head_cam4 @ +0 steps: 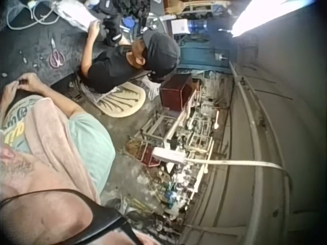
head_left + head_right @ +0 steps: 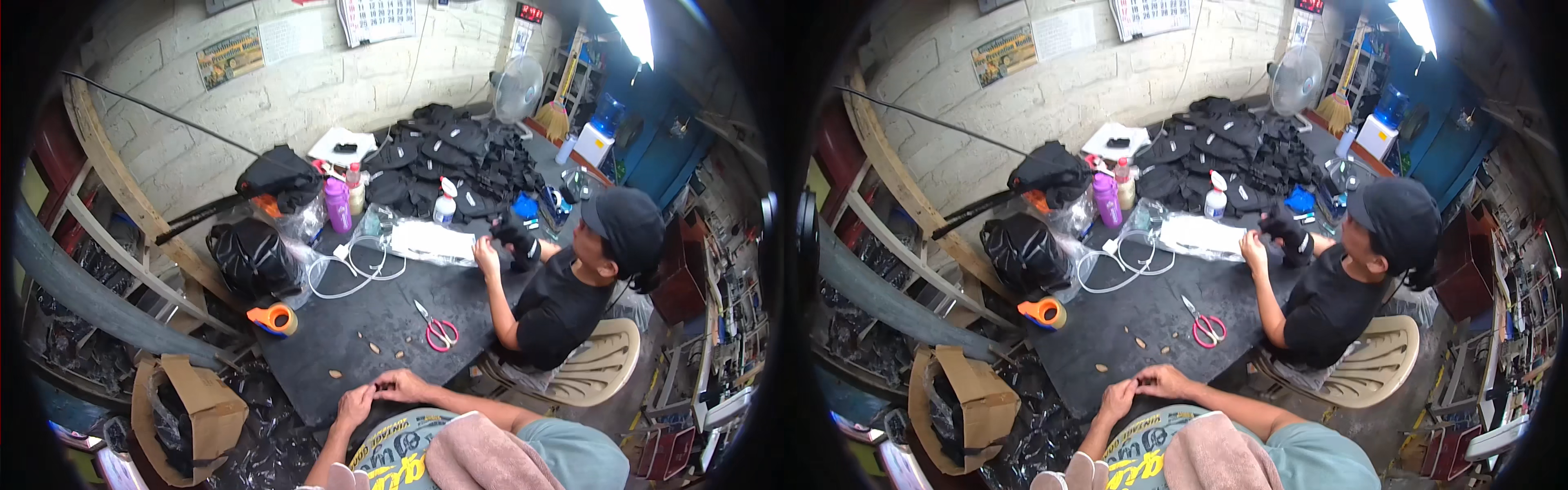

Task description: The person sets an electric fan aside on a table, inserts flexible rods into black bags by hand, and packs the bags into plastic wrappers.

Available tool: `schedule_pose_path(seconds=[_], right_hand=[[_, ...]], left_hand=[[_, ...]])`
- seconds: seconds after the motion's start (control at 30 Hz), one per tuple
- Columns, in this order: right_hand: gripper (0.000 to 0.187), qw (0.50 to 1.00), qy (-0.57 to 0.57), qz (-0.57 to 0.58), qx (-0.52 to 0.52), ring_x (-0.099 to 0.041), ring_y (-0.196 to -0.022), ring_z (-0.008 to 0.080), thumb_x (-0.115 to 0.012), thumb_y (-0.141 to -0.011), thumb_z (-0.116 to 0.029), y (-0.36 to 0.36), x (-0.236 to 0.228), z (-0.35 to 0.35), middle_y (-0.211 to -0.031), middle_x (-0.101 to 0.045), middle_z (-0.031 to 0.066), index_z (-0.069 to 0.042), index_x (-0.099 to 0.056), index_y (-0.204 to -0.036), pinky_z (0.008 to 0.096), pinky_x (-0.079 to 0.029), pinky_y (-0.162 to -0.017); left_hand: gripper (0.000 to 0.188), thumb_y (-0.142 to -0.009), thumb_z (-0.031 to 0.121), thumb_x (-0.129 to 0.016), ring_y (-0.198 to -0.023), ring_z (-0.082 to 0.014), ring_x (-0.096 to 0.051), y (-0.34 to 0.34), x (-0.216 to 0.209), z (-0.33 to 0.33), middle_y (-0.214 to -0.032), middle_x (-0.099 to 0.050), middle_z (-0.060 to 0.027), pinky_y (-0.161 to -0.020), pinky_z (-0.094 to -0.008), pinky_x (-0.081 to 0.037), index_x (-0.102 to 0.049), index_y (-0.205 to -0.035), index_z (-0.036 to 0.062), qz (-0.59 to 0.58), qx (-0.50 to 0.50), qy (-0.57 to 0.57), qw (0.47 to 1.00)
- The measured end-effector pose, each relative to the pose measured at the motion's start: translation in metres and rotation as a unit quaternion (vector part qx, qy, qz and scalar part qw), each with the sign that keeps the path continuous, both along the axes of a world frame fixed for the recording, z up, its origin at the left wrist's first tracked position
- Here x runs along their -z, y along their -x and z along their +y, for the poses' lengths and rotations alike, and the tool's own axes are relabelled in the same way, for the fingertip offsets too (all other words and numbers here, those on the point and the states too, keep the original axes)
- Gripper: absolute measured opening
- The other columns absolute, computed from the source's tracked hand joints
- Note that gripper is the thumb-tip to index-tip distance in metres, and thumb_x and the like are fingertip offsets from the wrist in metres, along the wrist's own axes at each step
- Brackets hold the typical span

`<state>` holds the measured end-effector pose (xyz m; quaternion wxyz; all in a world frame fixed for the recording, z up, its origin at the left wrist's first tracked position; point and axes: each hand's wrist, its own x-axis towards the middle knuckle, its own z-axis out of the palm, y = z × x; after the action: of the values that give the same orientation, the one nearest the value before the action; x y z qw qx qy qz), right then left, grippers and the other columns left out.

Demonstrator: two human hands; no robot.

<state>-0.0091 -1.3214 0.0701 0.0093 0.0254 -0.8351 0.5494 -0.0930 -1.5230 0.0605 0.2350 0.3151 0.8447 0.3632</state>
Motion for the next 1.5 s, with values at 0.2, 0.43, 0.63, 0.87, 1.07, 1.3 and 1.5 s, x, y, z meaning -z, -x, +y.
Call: schedule_pose_path(seconds=[0.2,0.43,0.63,0.87,1.07,1.3,1.5], right_hand=[[0.022,0.991,0.048,-0.062,0.109,-0.063,-0.073,0.0116,-0.075,-0.094,-0.026,0.005,0.035,0.009,-0.081,-0.069,0.006,-0.004,-0.074,-0.099,0.0314,-0.052,-0.069],[0.026,0.875,-0.05,-0.082,0.475,-0.068,-0.066,0.0194,-0.072,-0.094,-0.029,-0.003,0.065,0.08,-0.071,-0.068,0.0077,-0.003,-0.071,-0.092,0.0386,-0.054,-0.065],[0.025,0.897,0.075,-0.121,0.418,-0.063,-0.052,0.0111,-0.073,-0.098,-0.022,-0.015,0.082,0.098,-0.066,-0.065,0.0032,-0.004,-0.062,-0.084,0.0294,-0.05,-0.049],[0.024,0.887,0.135,-0.145,0.417,-0.062,-0.051,0.0109,-0.075,-0.096,-0.022,-0.016,0.078,0.101,-0.066,-0.066,0.003,-0.006,-0.062,-0.083,0.029,-0.051,-0.049],[0.024,0.893,0.136,-0.142,0.404,-0.062,-0.052,0.0104,-0.075,-0.096,-0.021,-0.019,0.077,0.097,-0.067,-0.066,0.003,-0.006,-0.061,-0.083,0.0284,-0.051,-0.049],[0.023,0.896,0.145,-0.136,0.397,-0.064,-0.054,0.0122,-0.074,-0.095,-0.022,-0.027,0.08,0.099,-0.068,-0.064,0.003,-0.005,-0.062,-0.085,0.0298,-0.052,-0.05],[0.029,0.882,0.237,-0.072,0.401,-0.063,-0.049,0.0189,-0.056,-0.106,-0.023,-0.005,0.061,0.157,-0.069,-0.069,0.011,0.0,-0.062,-0.09,0.0324,-0.048,-0.043]], left_hand=[[0.034,-0.1,0.038,-0.062,-0.097,-0.0426,-0.071,0.004,-0.011,-0.014,-0.098,-0.074,-0.0201,-0.082,-0.0488,-0.056,-0.075,-0.106,0.007,-0.051,-0.001,0.013,0.999],[0.024,-0.093,0.028,-0.073,-0.087,-0.0352,-0.075,0.039,-0.029,-0.088,-0.092,-0.076,-0.0168,-0.078,-0.0425,-0.057,-0.078,-0.103,0.0077,0.032,-0.15,0.011,0.988],[0.022,-0.091,0.027,-0.074,-0.081,-0.0334,-0.073,0.057,-0.042,-0.136,-0.086,-0.075,-0.0149,-0.075,-0.042,-0.056,-0.078,-0.095,0.0063,0.118,-0.212,0.042,0.969],[0.027,-0.08,0.034,-0.085,-0.089,-0.0356,-0.074,0.043,-0.037,-0.115,-0.089,-0.077,-0.0143,-0.081,-0.0432,-0.057,-0.08,-0.094,0.012,0.071,-0.208,0.033,0.975],[0.022,-0.086,0.032,-0.079,-0.084,-0.035,-0.074,0.009,-0.006,-0.078,-0.085,-0.077,-0.014,-0.078,-0.0434,-0.057,-0.08,-0.093,0.0121,0.044,-0.162,0.03,0.985],[0.023,-0.085,0.035,-0.081,-0.081,-0.032,-0.074,-0.013,0.025,-0.06,-0.084,-0.076,-0.0118,-0.075,-0.0415,-0.057,-0.08,-0.094,0.013,-0.004,-0.104,0.04,0.994],[0.023,-0.083,0.027,-0.081,-0.075,-0.0326,-0.073,0.024,-0.012,-0.09,-0.081,-0.074,-0.0158,-0.069,-0.0405,-0.056,-0.077,-0.092,0.0059,0.023,-0.128,-0.005,0.992]])
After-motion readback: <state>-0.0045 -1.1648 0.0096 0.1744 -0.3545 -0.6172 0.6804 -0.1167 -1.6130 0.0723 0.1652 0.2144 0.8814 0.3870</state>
